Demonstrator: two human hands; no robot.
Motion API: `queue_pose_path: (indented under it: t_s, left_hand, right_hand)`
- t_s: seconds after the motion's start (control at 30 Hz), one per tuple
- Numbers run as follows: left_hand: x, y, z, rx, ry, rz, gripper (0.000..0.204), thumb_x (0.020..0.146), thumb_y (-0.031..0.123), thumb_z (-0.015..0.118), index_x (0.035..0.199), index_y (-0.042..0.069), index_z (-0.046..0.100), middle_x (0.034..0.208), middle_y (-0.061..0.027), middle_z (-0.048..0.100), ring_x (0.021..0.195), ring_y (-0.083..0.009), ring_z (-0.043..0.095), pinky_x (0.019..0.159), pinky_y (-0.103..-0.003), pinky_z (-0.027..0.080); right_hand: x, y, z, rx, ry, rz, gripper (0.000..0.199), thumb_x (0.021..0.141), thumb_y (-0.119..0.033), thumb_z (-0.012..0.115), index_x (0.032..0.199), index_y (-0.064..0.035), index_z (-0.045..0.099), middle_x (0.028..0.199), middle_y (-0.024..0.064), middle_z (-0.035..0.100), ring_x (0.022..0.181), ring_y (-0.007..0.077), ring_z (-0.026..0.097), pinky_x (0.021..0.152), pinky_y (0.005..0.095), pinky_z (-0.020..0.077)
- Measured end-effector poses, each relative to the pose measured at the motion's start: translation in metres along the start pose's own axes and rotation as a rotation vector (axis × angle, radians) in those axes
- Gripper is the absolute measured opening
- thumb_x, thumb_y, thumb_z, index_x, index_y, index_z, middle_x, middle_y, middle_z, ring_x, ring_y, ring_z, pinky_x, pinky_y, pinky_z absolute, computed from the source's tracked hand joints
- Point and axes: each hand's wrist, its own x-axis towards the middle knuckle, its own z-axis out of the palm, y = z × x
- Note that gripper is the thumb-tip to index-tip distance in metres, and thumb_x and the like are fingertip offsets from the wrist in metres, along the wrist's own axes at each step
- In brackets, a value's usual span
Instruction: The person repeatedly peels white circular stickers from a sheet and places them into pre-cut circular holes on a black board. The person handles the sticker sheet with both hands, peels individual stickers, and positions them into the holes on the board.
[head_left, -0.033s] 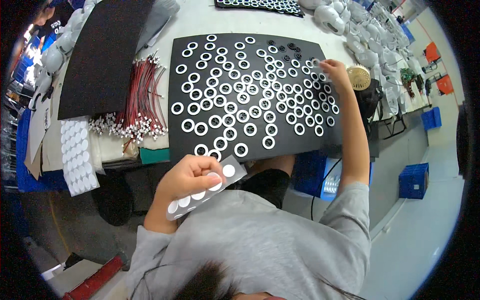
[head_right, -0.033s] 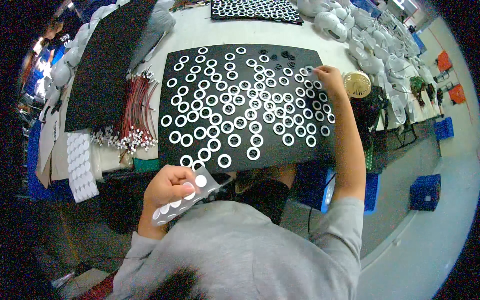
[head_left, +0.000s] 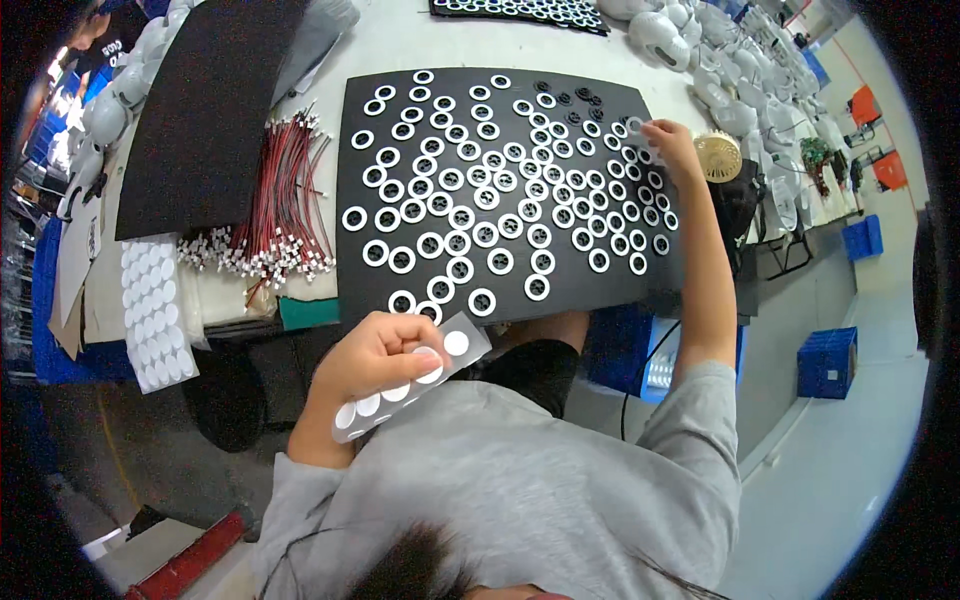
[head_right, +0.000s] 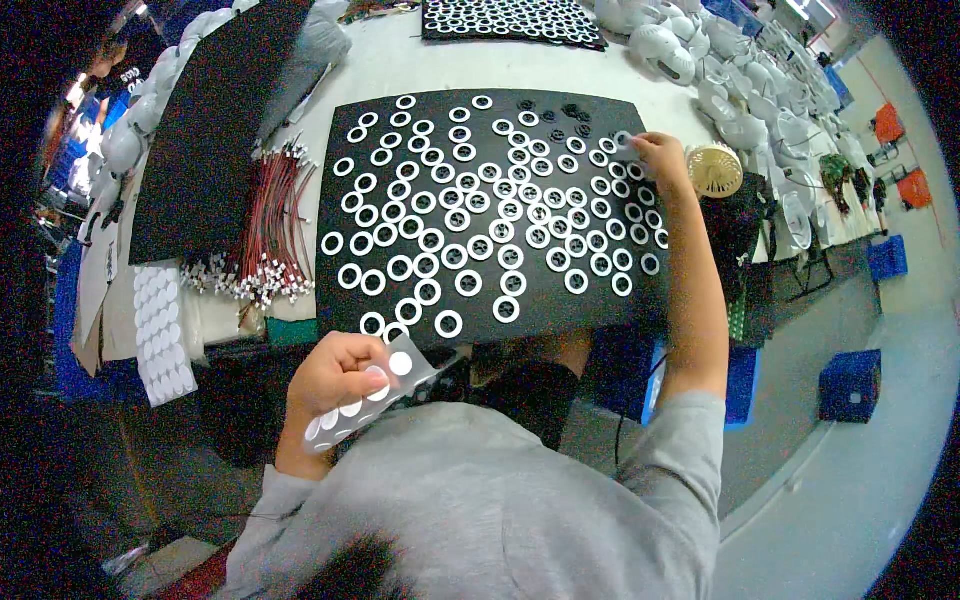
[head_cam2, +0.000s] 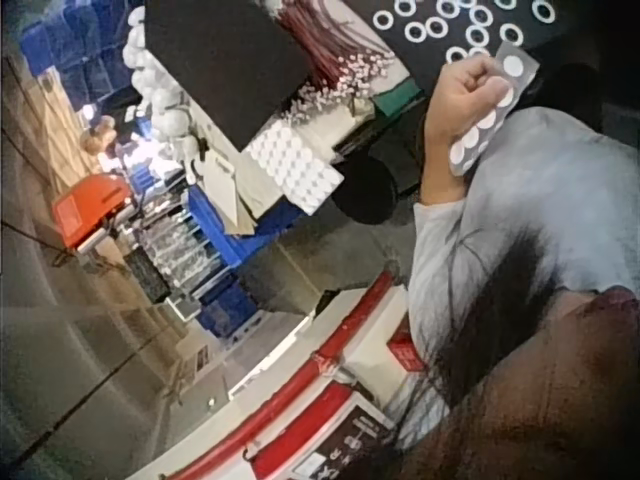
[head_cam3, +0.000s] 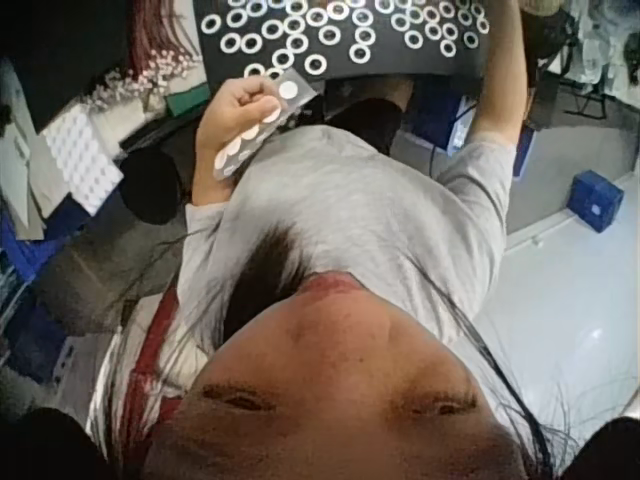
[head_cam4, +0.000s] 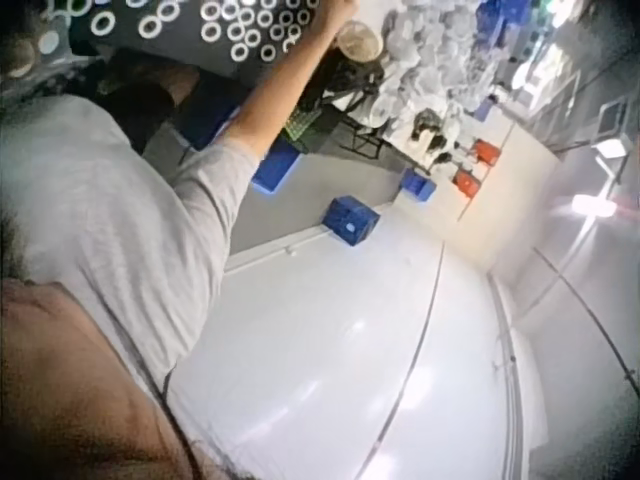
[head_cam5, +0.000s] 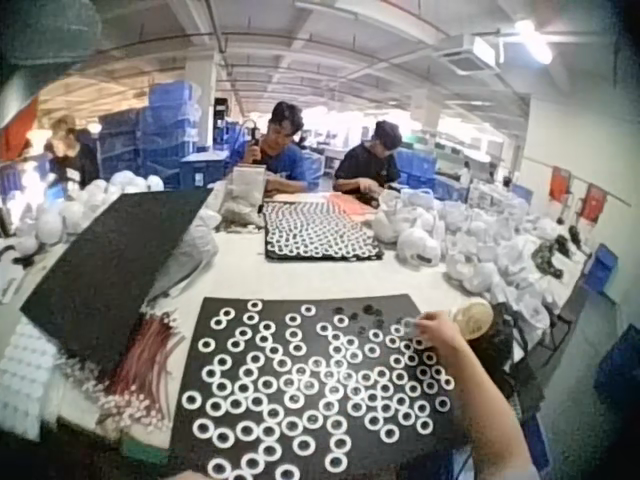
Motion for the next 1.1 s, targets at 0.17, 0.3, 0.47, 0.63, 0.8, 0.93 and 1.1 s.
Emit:
queue_pose_path:
  t_s: [0.17,0.3,0.47,0.63,0.8,0.93,1.1]
  left_hand:
    - [0.001,0.001,0.002,-0.032,-0.016,0.033,0.014,0.075,0.013,0.053,0.077,0.0,0.052,0.066,0.0019,0.051,0.056,0.0,0.042,0.048,-0.014,0.03]
    - [0.002,-0.002,-0.001,-0.067,-0.029,0.023,0.012,0.075,0.012,0.052,0.078,0.0,0.052,0.065,0.0025,0.05,0.056,0.0002,0.041,0.048,-0.013,0.03]
    - [0.002,-0.002,-0.001,-0.075,-0.036,0.005,0.013,0.075,0.011,0.052,0.079,-0.001,0.053,0.065,0.0032,0.049,0.056,0.0005,0.04,0.048,-0.013,0.029]
    - [0.002,0.002,-0.002,-0.027,-0.076,0.012,0.014,0.075,0.012,0.052,0.08,-0.001,0.053,0.066,0.0028,0.05,0.057,0.0,0.041,0.049,-0.013,0.03]
    - [0.002,0.002,-0.002,0.005,-0.104,0.007,0.015,0.075,0.013,0.052,0.081,-0.001,0.054,0.066,0.0023,0.05,0.058,-0.0006,0.041,0.05,-0.014,0.031]
    - [0.003,-0.001,-0.001,0.011,-0.092,0.011,0.015,0.075,0.013,0.052,0.081,-0.001,0.054,0.066,0.0022,0.05,0.058,-0.0007,0.042,0.051,-0.014,0.031]
    - [0.003,-0.002,0.0,0.037,-0.096,0.003,0.015,0.075,0.014,0.052,0.082,0.0,0.054,0.065,0.0033,0.05,0.057,-0.0004,0.041,0.05,-0.014,0.03]
  right_hand:
    - [0.05,0.044,0.013,0.018,0.124,0.016,0.019,0.07,-0.016,0.054,0.078,0.0002,0.06,0.065,0.004,0.055,0.057,0.0093,0.046,0.051,0.0206,0.0354]
    - [0.056,0.035,0.021,-0.031,0.14,0.031,0.017,0.068,-0.013,0.054,0.074,0.0013,0.06,0.064,0.0045,0.055,0.056,0.0099,0.046,0.051,0.0215,0.0352]
    - [0.059,0.034,0.024,-0.199,0.228,0.071,0.018,0.065,-0.016,0.056,0.067,0.0013,0.059,0.057,0.004,0.053,0.049,0.0101,0.045,0.047,0.0227,0.0336]
    - [0.059,0.027,0.02,-0.338,0.202,0.107,0.023,0.061,-0.023,0.055,0.064,-0.0008,0.061,0.059,0.0101,0.056,0.054,0.0169,0.052,0.054,0.0265,0.0392]
    - [0.061,0.034,0.015,-0.196,0.146,0.086,0.023,0.062,-0.022,0.054,0.061,-0.0004,0.06,0.057,0.0104,0.056,0.052,0.0162,0.051,0.053,0.0258,0.039]
    - [0.067,0.044,0.016,-0.127,0.137,0.078,0.02,0.064,-0.017,0.052,0.062,0.0014,0.059,0.053,0.0051,0.053,0.046,0.011,0.045,0.047,0.0223,0.0341]
    - [0.058,0.034,0.018,-0.311,0.173,0.045,0.022,0.065,-0.019,0.052,0.06,0.0014,0.059,0.051,0.0051,0.053,0.044,0.0123,0.045,0.045,0.0241,0.035]
